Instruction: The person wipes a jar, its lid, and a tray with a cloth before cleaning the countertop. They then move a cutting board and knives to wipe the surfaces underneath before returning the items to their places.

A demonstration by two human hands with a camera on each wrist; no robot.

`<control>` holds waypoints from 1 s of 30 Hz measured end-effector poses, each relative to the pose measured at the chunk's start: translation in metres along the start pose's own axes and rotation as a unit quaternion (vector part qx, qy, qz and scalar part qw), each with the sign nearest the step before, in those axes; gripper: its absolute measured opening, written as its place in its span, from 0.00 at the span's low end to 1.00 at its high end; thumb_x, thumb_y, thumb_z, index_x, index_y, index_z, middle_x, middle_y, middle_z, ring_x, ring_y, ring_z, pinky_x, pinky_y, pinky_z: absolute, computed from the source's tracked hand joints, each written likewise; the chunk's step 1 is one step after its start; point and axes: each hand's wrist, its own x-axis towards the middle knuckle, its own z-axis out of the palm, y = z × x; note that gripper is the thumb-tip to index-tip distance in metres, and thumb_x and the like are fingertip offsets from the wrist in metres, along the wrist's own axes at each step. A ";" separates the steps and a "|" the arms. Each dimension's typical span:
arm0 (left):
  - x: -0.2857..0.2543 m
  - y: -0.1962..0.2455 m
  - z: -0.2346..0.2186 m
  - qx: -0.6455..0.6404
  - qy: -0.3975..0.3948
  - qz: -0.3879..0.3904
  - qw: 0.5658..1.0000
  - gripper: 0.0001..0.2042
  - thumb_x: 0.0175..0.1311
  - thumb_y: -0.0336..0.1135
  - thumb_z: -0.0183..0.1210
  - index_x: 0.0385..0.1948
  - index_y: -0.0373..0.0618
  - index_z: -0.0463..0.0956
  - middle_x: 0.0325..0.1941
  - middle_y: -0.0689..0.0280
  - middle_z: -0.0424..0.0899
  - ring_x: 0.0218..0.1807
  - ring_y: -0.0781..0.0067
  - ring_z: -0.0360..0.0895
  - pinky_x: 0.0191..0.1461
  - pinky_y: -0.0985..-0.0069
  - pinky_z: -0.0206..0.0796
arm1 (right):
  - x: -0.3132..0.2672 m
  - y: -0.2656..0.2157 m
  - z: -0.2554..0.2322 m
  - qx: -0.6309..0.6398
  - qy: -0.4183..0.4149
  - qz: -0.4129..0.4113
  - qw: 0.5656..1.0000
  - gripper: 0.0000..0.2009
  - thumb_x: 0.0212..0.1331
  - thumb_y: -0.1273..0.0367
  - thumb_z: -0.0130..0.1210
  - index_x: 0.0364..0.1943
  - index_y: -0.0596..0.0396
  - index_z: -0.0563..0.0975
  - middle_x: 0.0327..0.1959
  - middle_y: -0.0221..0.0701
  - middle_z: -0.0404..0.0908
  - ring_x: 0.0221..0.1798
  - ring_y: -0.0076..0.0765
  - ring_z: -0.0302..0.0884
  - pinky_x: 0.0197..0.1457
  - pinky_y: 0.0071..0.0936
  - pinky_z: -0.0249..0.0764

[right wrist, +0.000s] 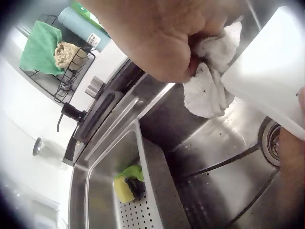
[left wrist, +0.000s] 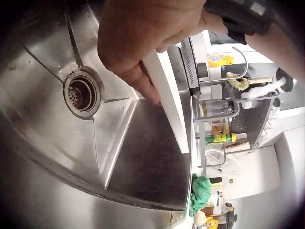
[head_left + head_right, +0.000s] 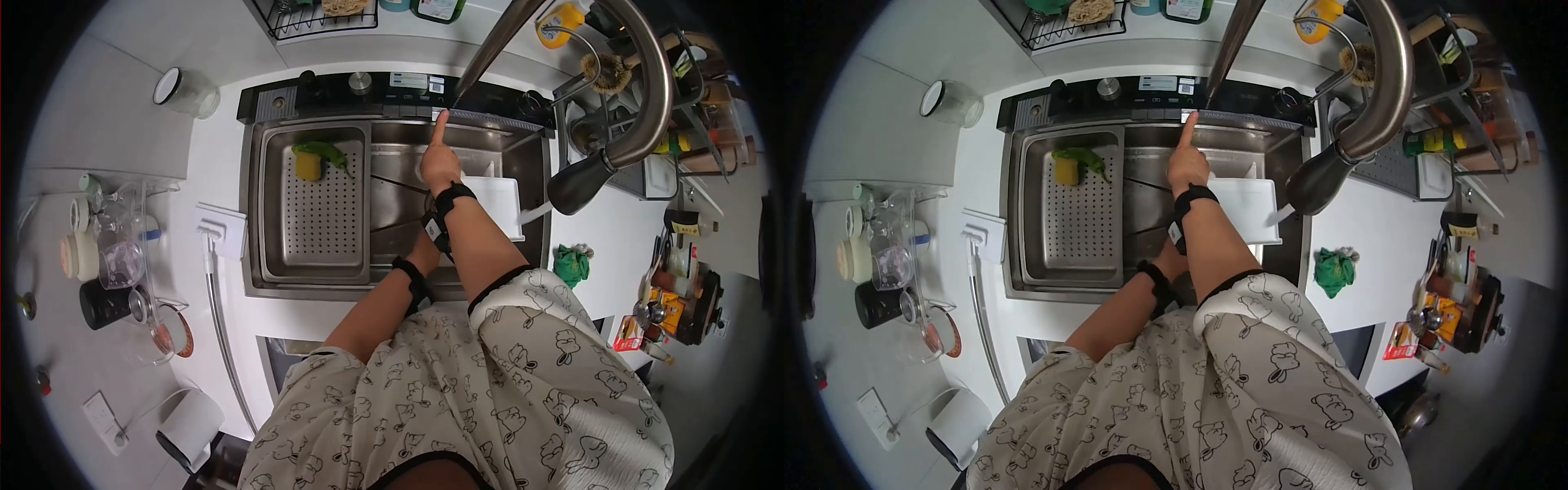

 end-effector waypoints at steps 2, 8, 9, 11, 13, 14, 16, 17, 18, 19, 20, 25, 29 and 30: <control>-0.002 0.000 -0.002 0.074 -0.031 0.008 0.997 0.20 0.64 0.39 0.52 0.56 0.44 0.65 0.59 0.61 0.69 0.61 0.63 0.65 0.63 0.67 0.57 | -0.003 -0.003 0.003 0.104 0.044 -0.014 0.994 0.47 0.52 0.79 0.47 0.68 0.45 0.26 0.39 0.50 0.79 0.43 0.52 0.79 0.47 0.38 0.73; 0.002 -0.001 0.006 -0.165 -0.002 -0.014 0.986 0.16 0.70 0.36 0.44 0.57 0.45 0.63 0.57 0.64 0.70 0.59 0.69 0.68 0.61 0.72 0.62 | 0.048 -0.009 0.037 0.786 0.023 0.049 0.615 0.15 0.53 0.77 0.45 0.48 0.59 0.70 0.39 0.40 0.78 0.41 0.43 0.77 0.46 0.33 0.72; 0.004 0.000 0.006 -0.090 0.004 0.020 0.996 0.16 0.70 0.36 0.44 0.57 0.45 0.63 0.58 0.64 0.70 0.60 0.69 0.68 0.62 0.72 0.61 | 0.048 -0.004 0.025 0.700 -0.012 -0.015 0.714 0.09 0.53 0.75 0.45 0.38 0.59 0.73 0.38 0.35 0.77 0.38 0.38 0.75 0.41 0.32 0.73; 0.008 0.000 0.007 0.061 0.019 0.088 0.994 0.17 0.69 0.36 0.45 0.58 0.45 0.62 0.58 0.63 0.69 0.60 0.68 0.67 0.63 0.71 0.61 | 0.042 -0.016 0.011 0.777 -0.021 0.068 0.625 0.09 0.54 0.75 0.45 0.38 0.58 0.74 0.37 0.34 0.77 0.37 0.37 0.75 0.39 0.31 0.72; 0.010 -0.001 0.009 0.213 0.038 0.154 0.964 0.18 0.69 0.37 0.46 0.58 0.45 0.62 0.59 0.63 0.69 0.61 0.67 0.66 0.64 0.70 0.60 | 0.032 -0.022 0.008 0.838 -0.017 0.047 0.543 0.09 0.55 0.74 0.44 0.38 0.57 0.74 0.36 0.35 0.77 0.34 0.36 0.74 0.33 0.30 0.71; 0.010 -0.002 0.009 0.287 0.047 0.178 0.940 0.18 0.69 0.37 0.46 0.58 0.44 0.62 0.60 0.63 0.68 0.61 0.67 0.66 0.64 0.70 0.59 | 0.030 -0.024 0.005 0.838 -0.023 0.050 0.543 0.09 0.55 0.74 0.44 0.38 0.57 0.74 0.36 0.35 0.77 0.34 0.36 0.74 0.33 0.30 0.71; 0.006 -0.045 0.006 0.086 -0.011 0.098 0.991 0.20 0.68 0.39 0.47 0.60 0.45 0.60 0.61 0.63 0.67 0.63 0.66 0.64 0.66 0.70 0.57 | 0.022 -0.027 0.000 0.810 -0.019 0.033 0.585 0.10 0.54 0.75 0.44 0.40 0.61 0.73 0.37 0.37 0.77 0.32 0.35 0.74 0.30 0.31 0.69; 0.005 -0.060 0.005 -0.119 -0.069 0.028 0.990 0.22 0.68 0.40 0.48 0.61 0.45 0.59 0.62 0.63 0.66 0.64 0.65 0.63 0.67 0.69 0.55 | 0.019 -0.030 0.003 0.779 -0.029 0.000 0.626 0.11 0.53 0.75 0.45 0.41 0.64 0.72 0.36 0.38 0.76 0.29 0.36 0.74 0.29 0.31 0.68; -0.001 -0.046 0.006 -0.119 -0.066 0.028 0.990 0.22 0.68 0.40 0.48 0.61 0.45 0.59 0.62 0.63 0.66 0.64 0.65 0.63 0.67 0.69 0.55 | -0.001 -0.037 0.000 0.688 0.022 0.013 0.725 0.13 0.53 0.77 0.44 0.44 0.62 0.72 0.37 0.37 0.76 0.33 0.36 0.74 0.33 0.31 0.69; -0.011 -0.031 0.007 -0.205 -0.035 0.064 0.976 0.23 0.67 0.41 0.49 0.62 0.45 0.58 0.62 0.62 0.65 0.65 0.65 0.62 0.68 0.69 0.54 | -0.026 -0.034 -0.003 0.585 0.065 -0.137 0.797 0.14 0.53 0.78 0.44 0.45 0.59 0.72 0.38 0.38 0.75 0.35 0.38 0.73 0.36 0.31 0.70; -0.018 -0.019 0.004 -0.288 -0.004 0.100 0.952 0.24 0.67 0.41 0.50 0.62 0.46 0.58 0.63 0.62 0.65 0.65 0.65 0.62 0.69 0.69 0.53 | -0.051 -0.030 -0.003 0.458 0.106 -0.283 0.836 0.15 0.52 0.79 0.44 0.46 0.57 0.73 0.40 0.38 0.74 0.37 0.40 0.73 0.39 0.31 0.70; -0.031 0.032 -0.024 0.130 -0.034 0.076 0.988 0.25 0.66 0.40 0.50 0.63 0.48 0.54 0.61 0.62 0.65 0.63 0.65 0.64 0.62 0.62 0.64 | -0.137 0.068 -0.020 0.191 0.050 -0.478 0.856 0.17 0.44 0.85 0.45 0.40 0.57 0.75 0.39 0.41 0.70 0.42 0.48 0.71 0.46 0.32 0.69; -0.037 0.083 -0.023 -0.424 0.073 -0.221 0.875 0.22 0.65 0.33 0.46 0.61 0.46 0.57 0.59 0.62 0.65 0.60 0.67 0.65 0.58 0.62 0.68 | -0.143 0.152 -0.039 0.161 0.171 -0.254 0.938 0.12 0.51 0.79 0.49 0.41 0.61 0.75 0.43 0.44 0.71 0.46 0.50 0.71 0.50 0.36 0.69; -0.038 0.084 -0.022 -0.396 0.067 -0.214 0.890 0.23 0.65 0.31 0.44 0.63 0.46 0.54 0.60 0.62 0.64 0.61 0.67 0.64 0.57 0.61 0.69 | -0.141 0.161 -0.041 0.147 0.224 -0.197 0.943 0.12 0.52 0.79 0.49 0.42 0.62 0.75 0.43 0.44 0.71 0.46 0.51 0.72 0.51 0.37 0.69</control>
